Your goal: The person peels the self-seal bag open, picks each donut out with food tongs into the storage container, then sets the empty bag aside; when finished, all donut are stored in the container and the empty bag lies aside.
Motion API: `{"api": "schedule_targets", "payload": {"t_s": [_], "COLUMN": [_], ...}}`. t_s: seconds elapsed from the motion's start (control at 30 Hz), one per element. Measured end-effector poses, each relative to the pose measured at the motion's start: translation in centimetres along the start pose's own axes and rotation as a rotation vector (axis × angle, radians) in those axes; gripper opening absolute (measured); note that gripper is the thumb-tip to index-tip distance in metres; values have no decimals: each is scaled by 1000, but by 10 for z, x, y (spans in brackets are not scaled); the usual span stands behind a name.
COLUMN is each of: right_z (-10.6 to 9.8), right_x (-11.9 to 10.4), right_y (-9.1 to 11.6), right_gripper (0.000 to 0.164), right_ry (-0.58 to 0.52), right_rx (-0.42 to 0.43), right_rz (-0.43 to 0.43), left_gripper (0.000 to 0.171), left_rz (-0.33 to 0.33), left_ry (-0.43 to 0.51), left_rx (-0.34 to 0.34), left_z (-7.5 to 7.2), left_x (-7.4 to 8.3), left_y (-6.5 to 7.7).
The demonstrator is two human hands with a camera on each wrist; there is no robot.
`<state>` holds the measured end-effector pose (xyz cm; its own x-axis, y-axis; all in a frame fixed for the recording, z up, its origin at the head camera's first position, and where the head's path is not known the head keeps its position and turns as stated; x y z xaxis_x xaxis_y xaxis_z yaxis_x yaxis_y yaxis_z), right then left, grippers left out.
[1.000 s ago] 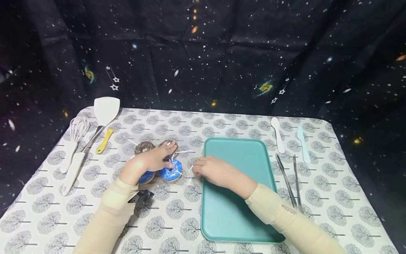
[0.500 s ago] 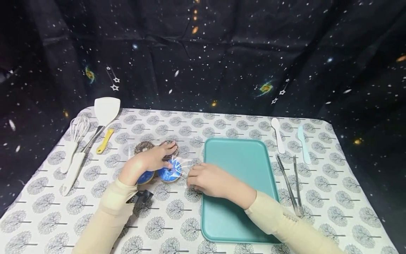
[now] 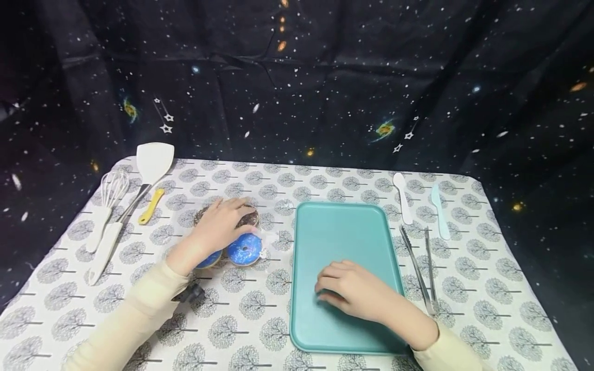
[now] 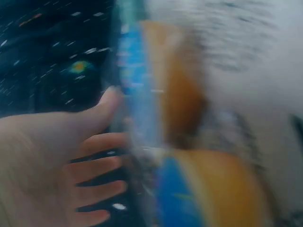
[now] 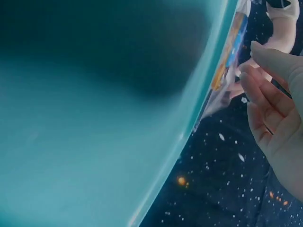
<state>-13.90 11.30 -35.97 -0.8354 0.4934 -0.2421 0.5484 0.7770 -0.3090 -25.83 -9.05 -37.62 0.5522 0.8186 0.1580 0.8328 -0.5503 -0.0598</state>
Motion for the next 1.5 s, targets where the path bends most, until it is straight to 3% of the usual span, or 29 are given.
{"api": "schedule_targets", "payload": {"t_s": [0.17,0.33,0.5,0.7,0.83,1.0,1.1,1.33,1.5], "right_z": [-12,-25,-37,-46,-57,-65,-65,-44,-24], "right_x": [3,6,20,54,84,132,155,194,200], "right_y": [9,14,27,50,70,109,132,172,180], "right_gripper": [19,14,14,23,23,29,41,71,97], "right_ry": [32,59,107,174,250,280,247,162,123], "right_rx": [11,13,49,43,45,-8,-32,-179,-353], "right_rz": [47,55,63,171,357,726,902,1186,1248], "left_gripper": [23,24,31,30,27,19,18,21,24], "left_rz": [38,74,175,288,287,283,260,199,199], "left_ry": [-56,-41,-8,44,124,190,225,323,359], "left_rx": [175,201,260,317,360,454,456,409,366], "left_z": [-8,-11,-16,-20,-24,-31,-31,-32,-32], "left_x": [0,-3,-1,3,0,-4,-8,-14,-12], "left_y": [-2,3,8,13,16,21,23,23,20]}}
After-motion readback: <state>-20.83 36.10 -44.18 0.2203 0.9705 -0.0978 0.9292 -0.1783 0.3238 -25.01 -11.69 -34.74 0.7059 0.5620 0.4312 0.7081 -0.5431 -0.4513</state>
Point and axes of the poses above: each hand's wrist, its own y-axis away from the middle knuckle, its own z-axis out of the palm, x = y × z, the point moved 9 cm from there along -y, towards the middle knuckle, and after that the axes turned 11 degrees about z, right-handed, at the moved point
